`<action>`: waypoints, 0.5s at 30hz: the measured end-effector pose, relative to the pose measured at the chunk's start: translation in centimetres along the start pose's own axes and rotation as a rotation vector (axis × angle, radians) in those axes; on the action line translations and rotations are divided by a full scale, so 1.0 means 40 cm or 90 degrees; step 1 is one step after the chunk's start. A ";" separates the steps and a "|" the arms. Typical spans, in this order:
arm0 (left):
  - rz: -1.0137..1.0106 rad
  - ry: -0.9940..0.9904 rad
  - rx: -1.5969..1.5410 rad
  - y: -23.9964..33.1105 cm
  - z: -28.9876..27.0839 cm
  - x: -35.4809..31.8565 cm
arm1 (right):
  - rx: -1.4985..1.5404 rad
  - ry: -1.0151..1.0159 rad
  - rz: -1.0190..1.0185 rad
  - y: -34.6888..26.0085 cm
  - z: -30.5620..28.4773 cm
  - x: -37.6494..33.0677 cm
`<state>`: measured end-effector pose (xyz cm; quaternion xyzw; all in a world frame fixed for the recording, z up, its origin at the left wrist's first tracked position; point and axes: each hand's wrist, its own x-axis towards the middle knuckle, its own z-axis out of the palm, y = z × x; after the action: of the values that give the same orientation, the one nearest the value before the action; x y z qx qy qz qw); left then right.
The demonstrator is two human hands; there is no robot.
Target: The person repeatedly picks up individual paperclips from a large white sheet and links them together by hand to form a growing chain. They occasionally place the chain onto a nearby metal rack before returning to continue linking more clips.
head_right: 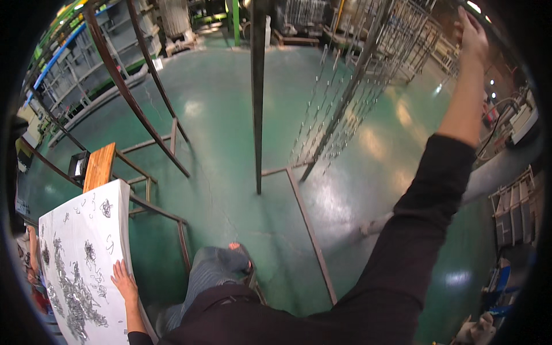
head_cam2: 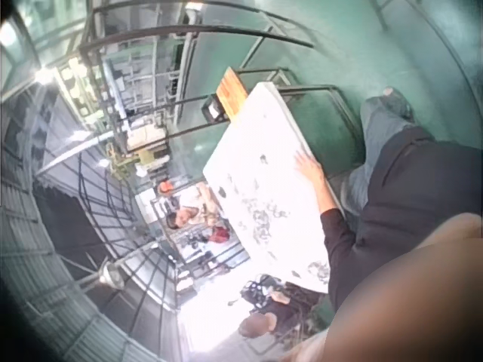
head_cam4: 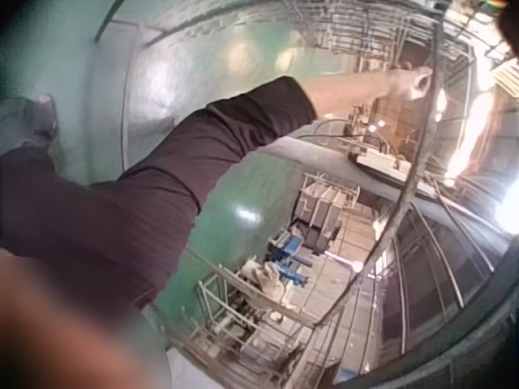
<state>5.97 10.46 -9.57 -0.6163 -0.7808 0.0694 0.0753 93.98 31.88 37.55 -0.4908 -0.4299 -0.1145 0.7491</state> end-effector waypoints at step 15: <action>0.052 0.023 0.002 -0.012 -0.030 -0.005 | -0.370 -0.293 0.516 0.672 -0.208 -1.144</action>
<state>5.80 10.20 -8.29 -0.6488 -0.7533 0.0624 0.0877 86.70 26.70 -15.42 -0.8163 -0.3097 0.1795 0.4534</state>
